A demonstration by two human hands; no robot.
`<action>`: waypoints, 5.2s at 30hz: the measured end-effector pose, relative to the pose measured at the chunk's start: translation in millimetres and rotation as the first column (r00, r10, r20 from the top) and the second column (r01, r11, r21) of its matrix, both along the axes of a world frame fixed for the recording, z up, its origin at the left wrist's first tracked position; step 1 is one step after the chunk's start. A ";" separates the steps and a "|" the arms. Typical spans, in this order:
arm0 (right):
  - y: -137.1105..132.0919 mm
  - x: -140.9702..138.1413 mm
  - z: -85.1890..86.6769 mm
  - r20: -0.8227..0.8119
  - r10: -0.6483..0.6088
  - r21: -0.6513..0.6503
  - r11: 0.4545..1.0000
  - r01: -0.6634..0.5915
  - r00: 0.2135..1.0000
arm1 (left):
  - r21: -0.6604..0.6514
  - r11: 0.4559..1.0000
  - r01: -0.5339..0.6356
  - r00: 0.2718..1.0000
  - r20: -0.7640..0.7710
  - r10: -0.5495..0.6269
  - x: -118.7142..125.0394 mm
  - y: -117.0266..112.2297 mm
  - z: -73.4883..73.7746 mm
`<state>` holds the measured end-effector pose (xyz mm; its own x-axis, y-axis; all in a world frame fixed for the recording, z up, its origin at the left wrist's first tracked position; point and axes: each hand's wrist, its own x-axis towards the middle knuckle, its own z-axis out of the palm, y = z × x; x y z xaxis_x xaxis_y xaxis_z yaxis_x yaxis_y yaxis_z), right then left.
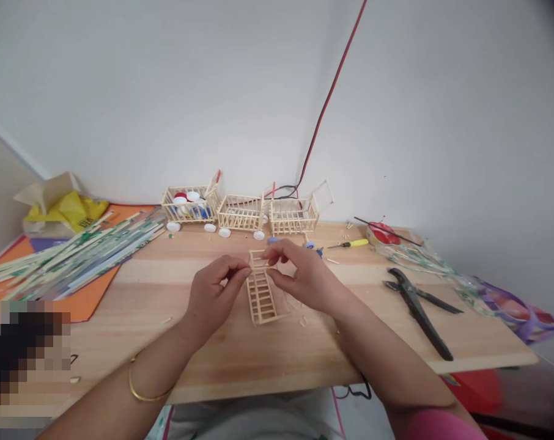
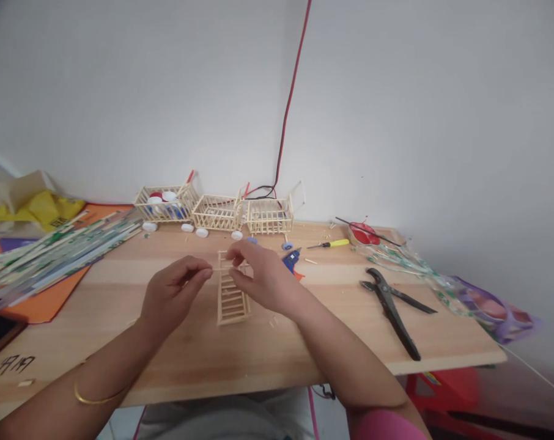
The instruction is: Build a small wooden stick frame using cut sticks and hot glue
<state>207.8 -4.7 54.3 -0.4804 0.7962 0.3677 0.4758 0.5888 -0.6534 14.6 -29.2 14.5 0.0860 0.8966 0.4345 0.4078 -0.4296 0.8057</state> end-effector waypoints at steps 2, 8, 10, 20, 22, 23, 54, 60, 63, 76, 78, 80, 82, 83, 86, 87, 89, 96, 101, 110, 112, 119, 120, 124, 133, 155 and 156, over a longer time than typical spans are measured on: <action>1.5 5.3 -4.7 -0.037 -0.132 -0.005 0.991 0.132 0.991 | 0.012 1.000 -0.019 1.000 0.004 0.019 1.8 1.5 -1.8; 10.1 15.2 -16.5 -0.190 -0.304 -0.325 0.917 0.233 0.933 | 0.093 0.995 -0.022 0.999 -0.024 0.024 9.9 8.1 -1.7; 10.9 15.7 -17.7 -0.194 -0.267 -0.340 0.921 0.190 0.944 | 0.113 0.993 -0.025 0.999 -0.037 0.029 12.5 10.3 -0.2; 8.4 11.3 -19.5 -0.088 -0.028 0.028 0.999 0.031 0.996 | 0.104 0.995 0.006 0.999 -0.034 -0.002 17.4 13.0 0.1; 8.8 9.3 -21.5 -0.094 -0.039 0.029 0.999 0.041 0.995 | 0.015 0.998 -0.056 0.998 0.031 0.056 16.8 13.4 -0.7; 8.9 8.5 -22.4 -0.097 -0.051 0.027 0.998 0.054 0.994 | -0.062 0.993 -0.099 0.991 0.084 0.104 16.3 13.6 -1.2; 12.3 7.7 -27.1 -0.269 -0.322 -0.591 0.799 0.109 0.908 | -0.662 0.700 0.267 0.786 0.570 0.239 25.8 13.8 0.4; 15.8 4.4 -35.6 -0.378 -0.292 -0.638 0.770 -0.019 0.879 | -0.661 0.713 0.235 0.794 0.554 0.251 28.4 13.5 0.2; 16.0 2.5 -35.2 -0.389 -0.296 -0.672 0.739 -0.049 0.873 | -0.657 0.716 0.235 0.787 0.561 0.257 29.3 13.0 0.5; 14.0 -5.6 -38.4 -0.418 -0.400 -0.695 0.719 -0.004 0.815 | -0.644 0.684 0.342 0.725 0.644 0.244 26.1 12.6 -0.3; 13.6 -6.3 -38.7 -0.416 -0.408 -0.684 0.729 0.016 0.813 | -0.642 0.690 0.335 0.732 0.638 0.239 26.5 12.6 0.0; 13.2 -7.0 -39.5 -0.417 -0.404 -0.663 0.748 0.032 0.814 | -0.638 0.698 0.326 0.735 0.635 0.237 27.1 12.8 0.1; 12.8 -7.6 -40.8 -0.417 -0.398 -0.643 0.764 0.044 0.817 | -0.639 0.700 0.320 0.737 0.632 0.240 27.4 13.0 -0.2; 12.7 -8.0 -41.2 -0.417 -0.397 -0.638 0.769 0.048 0.817 | -0.638 0.701 0.318 0.737 0.632 0.241 27.4 13.1 -0.6; 12.4 -8.9 -41.0 -0.428 -0.413 -0.659 0.751 0.035 0.804 | -0.637 0.703 0.317 0.740 0.630 0.236 26.6 13.7 -2.7; 12.5 -9.3 -40.3 -0.432 -0.429 -0.681 0.732 0.025 0.793 | -0.634 0.705 0.319 0.741 0.631 0.232 26.3 13.9 -3.3; 12.8 -10.0 -38.4 -0.433 -0.469 -0.732 0.681 0.004 0.770 | -0.630 0.708 0.319 0.742 0.631 0.227 25.8 14.0 -4.3; 12.9 -9.8 -32.7 -0.402 -0.481 -0.733 0.679 0.041 0.779 | -0.632 0.711 0.308 0.748 0.623 0.230 26.9 13.0 -4.8; 11.1 -7.6 -29.4 -0.362 -0.419 -0.660 0.746 0.087 0.833 | -0.636 0.719 0.281 0.763 0.602 0.234 27.6 12.9 -5.8; 10.1 -6.2 -27.6 -0.316 -0.398 -0.625 0.770 0.126 0.861 | -0.635 0.727 0.261 0.770 0.591 0.239 28.6 11.6 -3.4; 10.2 -6.0 -29.3 -0.315 -0.393 -0.621 0.774 0.126 0.864 | -0.638 0.727 0.253 0.775 0.584 0.242 28.6 11.8 -2.8; 7.3 -3.2 -36.9 -0.308 -0.257 -0.476 0.875 0.086 0.916 | -0.646 0.698 0.309 0.745 0.621 0.244 26.9 12.3 -0.7; 6.9 -2.2 -37.6 -0.269 -0.240 -0.420 0.901 0.111 0.933 | -0.646 0.691 0.323 0.738 0.629 0.243 26.5 12.5 -1.0; 7.4 3.0 -37.3 -0.158 -0.225 -0.234 0.954 0.185 0.961 | -0.634 0.681 0.366 0.722 0.656 0.222 25.2 13.4 -3.3; 9.2 18.0 -13.0 -0.209 -0.198 -0.136 0.976 0.172 0.958 | -0.616 0.679 0.400 0.679 0.697 0.232 20.9 13.7 -4.8; 63.7 132.5 -27.7 -0.546 -0.656 -0.120 0.677 0.726 0.522 | -0.507 0.862 0.023 0.621 0.683 0.385 6.2 35.1 -19.1; 63.8 130.5 -28.6 -0.542 -0.656 -0.129 0.682 0.720 0.525 | -0.503 0.864 0.005 0.617 0.681 0.393 5.9 35.5 -19.0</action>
